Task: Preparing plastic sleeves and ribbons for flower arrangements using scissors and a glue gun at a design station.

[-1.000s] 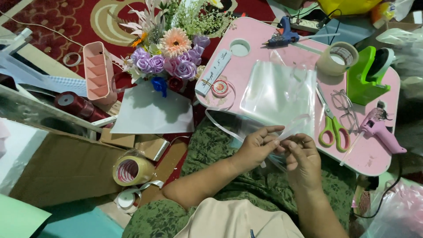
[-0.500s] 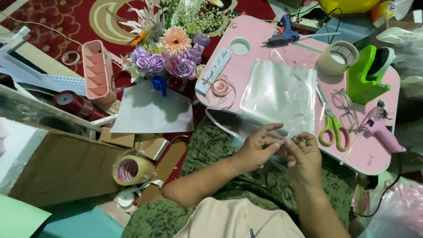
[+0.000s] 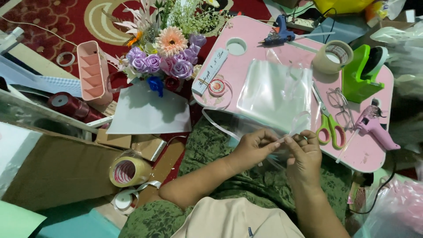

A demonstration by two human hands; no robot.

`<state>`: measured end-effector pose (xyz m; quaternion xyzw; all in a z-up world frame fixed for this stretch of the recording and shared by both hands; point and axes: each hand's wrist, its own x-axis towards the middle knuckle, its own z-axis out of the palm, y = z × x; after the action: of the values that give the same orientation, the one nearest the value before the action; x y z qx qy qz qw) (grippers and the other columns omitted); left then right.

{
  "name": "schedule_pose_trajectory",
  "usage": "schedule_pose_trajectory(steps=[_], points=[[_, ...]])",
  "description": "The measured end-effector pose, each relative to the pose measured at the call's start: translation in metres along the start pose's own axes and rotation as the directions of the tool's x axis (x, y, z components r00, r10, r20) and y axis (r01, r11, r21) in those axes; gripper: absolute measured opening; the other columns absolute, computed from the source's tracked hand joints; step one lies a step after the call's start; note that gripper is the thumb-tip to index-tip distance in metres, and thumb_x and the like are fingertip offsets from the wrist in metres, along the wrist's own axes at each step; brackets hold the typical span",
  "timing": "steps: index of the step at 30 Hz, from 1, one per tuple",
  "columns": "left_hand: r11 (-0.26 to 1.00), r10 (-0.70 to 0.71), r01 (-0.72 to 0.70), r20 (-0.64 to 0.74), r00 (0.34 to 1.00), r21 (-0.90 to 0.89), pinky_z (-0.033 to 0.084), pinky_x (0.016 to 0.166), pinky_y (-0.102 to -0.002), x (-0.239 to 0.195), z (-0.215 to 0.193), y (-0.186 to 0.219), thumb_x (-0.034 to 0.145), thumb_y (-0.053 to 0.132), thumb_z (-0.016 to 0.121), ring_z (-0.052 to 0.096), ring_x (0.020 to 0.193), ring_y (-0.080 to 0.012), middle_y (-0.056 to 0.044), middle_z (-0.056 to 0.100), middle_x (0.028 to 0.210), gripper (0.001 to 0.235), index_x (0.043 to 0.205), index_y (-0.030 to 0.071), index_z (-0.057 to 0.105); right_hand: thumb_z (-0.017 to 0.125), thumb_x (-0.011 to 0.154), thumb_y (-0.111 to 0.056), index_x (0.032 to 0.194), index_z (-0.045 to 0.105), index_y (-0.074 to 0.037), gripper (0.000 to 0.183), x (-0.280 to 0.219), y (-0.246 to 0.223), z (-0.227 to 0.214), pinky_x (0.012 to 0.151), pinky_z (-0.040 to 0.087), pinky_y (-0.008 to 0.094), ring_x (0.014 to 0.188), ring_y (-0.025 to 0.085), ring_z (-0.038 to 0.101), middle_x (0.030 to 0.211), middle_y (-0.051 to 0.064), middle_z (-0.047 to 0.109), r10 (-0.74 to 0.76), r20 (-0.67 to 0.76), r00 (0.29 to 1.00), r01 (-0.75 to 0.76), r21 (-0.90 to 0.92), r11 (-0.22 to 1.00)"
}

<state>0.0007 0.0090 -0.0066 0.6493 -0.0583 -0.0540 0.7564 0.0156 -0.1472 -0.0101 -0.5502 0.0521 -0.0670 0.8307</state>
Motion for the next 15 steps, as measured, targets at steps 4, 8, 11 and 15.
schedule_pose_trajectory(steps=[4, 8, 11, 15], points=[[0.998, -0.069, 0.069, -0.03, 0.997, -0.004, 0.059, 0.053, -0.028, 0.002, -0.001, 0.015, 0.097, 0.021, 0.069, 0.073, 0.082, -0.0244, -0.021, 0.074, 0.101, 0.019, 0.106, 0.004, 0.068, 0.073, 0.089, 0.003, 0.113, 0.05, -0.016, 0.039, 0.009, -0.003, 0.002, 0.08, 0.055, 0.021, 0.087, 0.01, 0.068, 0.087, -0.006, 0.058, -0.006, -0.029, 1.0, 0.006, 0.004, 1.0], [1.0, 0.016, -0.017, -0.093, 0.996, -0.01, 0.059, 0.057, -0.03, 0.012, -0.001, 0.01, 0.094, 0.021, 0.074, 0.072, 0.082, -0.0197, -0.017, 0.076, 0.095, 0.018, 0.101, 0.005, 0.072, 0.075, 0.087, 0.006, 0.113, 0.051, -0.016, 0.042, 0.018, -0.009, 0.008, 0.082, 0.056, 0.022, 0.088, 0.011, 0.069, 0.086, -0.005, 0.058, -0.045, -0.043, 0.998, 0.047, 0.07, 0.996], [0.998, 0.067, -0.066, -0.111, 0.992, 0.007, 0.059, 0.065, -0.033, 0.012, -0.002, 0.012, 0.094, 0.021, 0.075, 0.072, 0.086, -0.0178, -0.015, 0.077, 0.093, 0.016, 0.1, 0.006, 0.074, 0.076, 0.086, 0.008, 0.112, 0.051, -0.016, 0.043, 0.022, -0.008, 0.008, 0.083, 0.056, 0.023, 0.087, 0.011, 0.067, 0.084, -0.005, 0.056, -0.061, -0.049, 0.997, 0.065, 0.094, 0.993], [0.995, 0.09, -0.085, -0.114, 0.989, 0.044, 0.059, 0.066, -0.03, 0.01, -0.003, 0.023, 0.093, 0.02, 0.075, 0.071, 0.088, -0.0142, -0.011, 0.078, 0.094, 0.013, 0.101, 0.009, 0.075, 0.077, 0.086, 0.007, 0.111, 0.05, -0.016, 0.043, 0.027, -0.004, 0.008, 0.085, 0.056, 0.025, 0.088, 0.012, 0.067, 0.084, -0.004, 0.055, -0.067, -0.042, 0.997, 0.071, 0.101, 0.992]])
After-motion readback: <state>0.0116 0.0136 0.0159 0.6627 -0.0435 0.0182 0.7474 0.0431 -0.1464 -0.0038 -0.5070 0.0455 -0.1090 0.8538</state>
